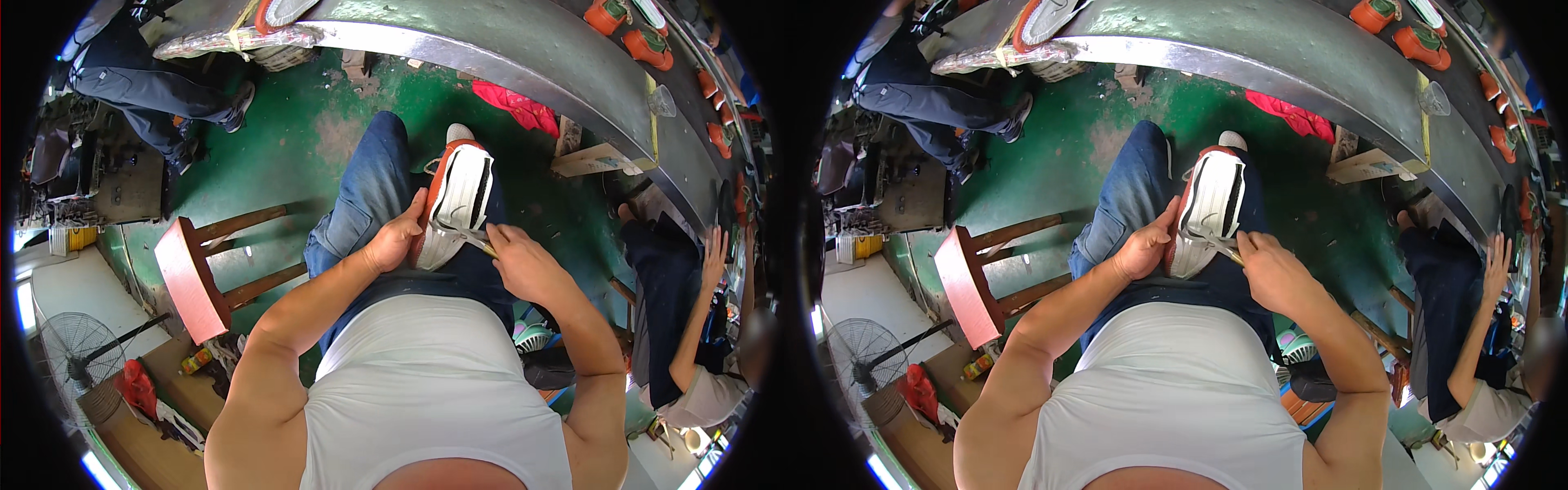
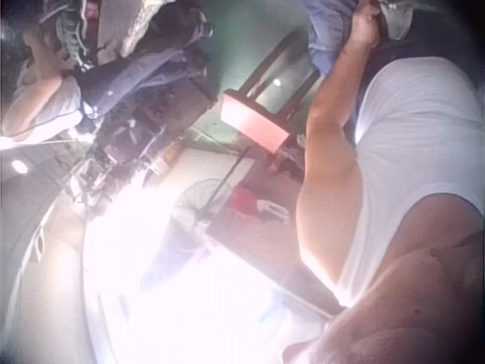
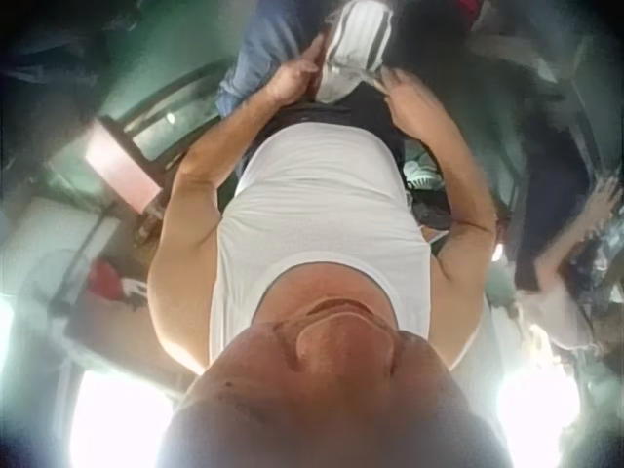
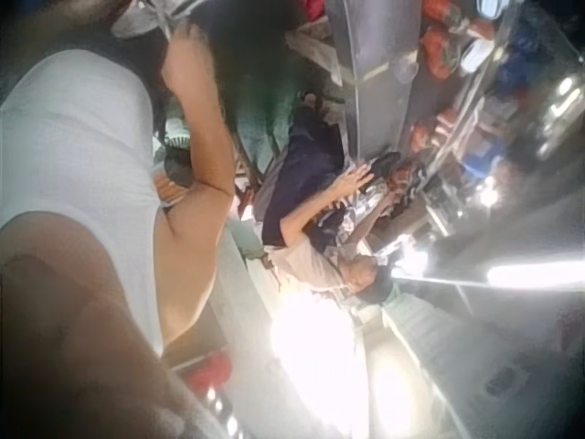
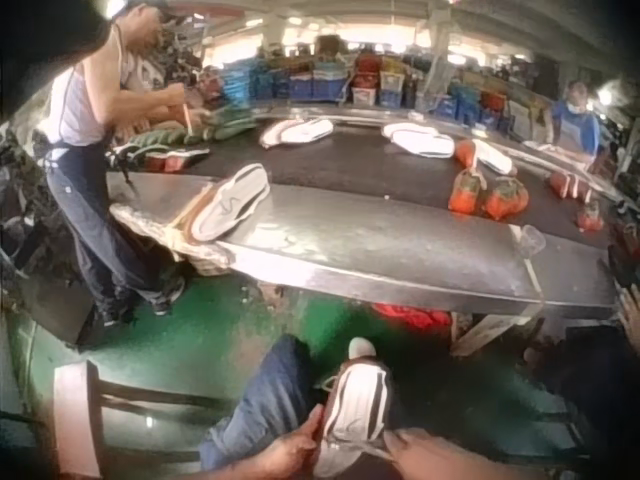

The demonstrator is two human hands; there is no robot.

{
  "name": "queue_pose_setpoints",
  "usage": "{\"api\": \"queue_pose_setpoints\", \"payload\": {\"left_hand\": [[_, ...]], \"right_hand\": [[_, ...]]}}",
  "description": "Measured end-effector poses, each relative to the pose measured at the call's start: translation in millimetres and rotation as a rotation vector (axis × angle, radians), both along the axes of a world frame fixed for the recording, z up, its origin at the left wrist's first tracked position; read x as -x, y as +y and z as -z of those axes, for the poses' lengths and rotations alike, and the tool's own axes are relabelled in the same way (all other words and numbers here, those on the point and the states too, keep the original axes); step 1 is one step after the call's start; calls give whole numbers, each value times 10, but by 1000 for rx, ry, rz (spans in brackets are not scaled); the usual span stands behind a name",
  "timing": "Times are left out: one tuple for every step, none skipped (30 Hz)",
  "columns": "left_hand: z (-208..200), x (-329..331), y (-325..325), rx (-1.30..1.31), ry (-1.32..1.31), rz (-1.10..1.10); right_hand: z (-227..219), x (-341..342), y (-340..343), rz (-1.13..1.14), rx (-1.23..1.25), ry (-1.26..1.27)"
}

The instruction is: Manually shaping and securing shoe uppers onto lasts using pincers and a shoe hammer on a production line.

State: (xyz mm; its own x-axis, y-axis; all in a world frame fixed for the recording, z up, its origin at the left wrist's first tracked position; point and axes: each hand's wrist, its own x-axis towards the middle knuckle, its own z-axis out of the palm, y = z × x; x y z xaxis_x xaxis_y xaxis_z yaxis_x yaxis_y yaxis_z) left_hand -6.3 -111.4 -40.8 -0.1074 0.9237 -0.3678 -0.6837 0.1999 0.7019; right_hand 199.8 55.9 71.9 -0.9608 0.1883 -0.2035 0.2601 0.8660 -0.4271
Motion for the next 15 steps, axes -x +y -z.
{"api": "queue_pose_setpoints", "payload": {"left_hand": [[-14, -3, 24, -1, 13, -2], [-31, -17, 41, 1, 11, 3], [-50, -45, 59, 31, -37, -28], [-88, -76, 79, 60, -84, -67], [-46, -133, 130, 59, -86, -70], [38, -211, 206, 149, 64, -163], [121, -262, 250, 239, 212, -257], [171, -285, 269, 236, 209, -265], [219, -301, 283, 310, 389, -282], [248, -297, 318, 383, 572, -297], [270, -311, 336, 409, 719, -301], [290, -307, 336, 407, 719, -311], [168, -290, 344, 383, 795, -284], [97, -271, 352, 358, 870, -256], [121, -258, 354, 354, 870, -252]], "right_hand": [[-37, 37, -8, 5, 2, -3], [-94, 104, -20, -11, -52, -106], [-124, 162, -23, -27, -106, -210], [-126, 211, -13, -29, -106, -212], [-126, 259, 3, -35, -49, -303], [-128, 285, 13, -42, 8, -392], [-54, 263, -22, -47, 5, -396], [67, 208, -80, 4, 76, -331], [145, 141, -109, 55, 148, -266], [121, 117, -90, 48, 142, -265], [87, 93, -59, 60, 114, -205], [65, 81, -25, 72, 87, -145], [85, 74, -25, 63, -31, -2], [116, 102, -16, 68, -33, -2], [154, 157, -2, 121, -124, 54]]}}
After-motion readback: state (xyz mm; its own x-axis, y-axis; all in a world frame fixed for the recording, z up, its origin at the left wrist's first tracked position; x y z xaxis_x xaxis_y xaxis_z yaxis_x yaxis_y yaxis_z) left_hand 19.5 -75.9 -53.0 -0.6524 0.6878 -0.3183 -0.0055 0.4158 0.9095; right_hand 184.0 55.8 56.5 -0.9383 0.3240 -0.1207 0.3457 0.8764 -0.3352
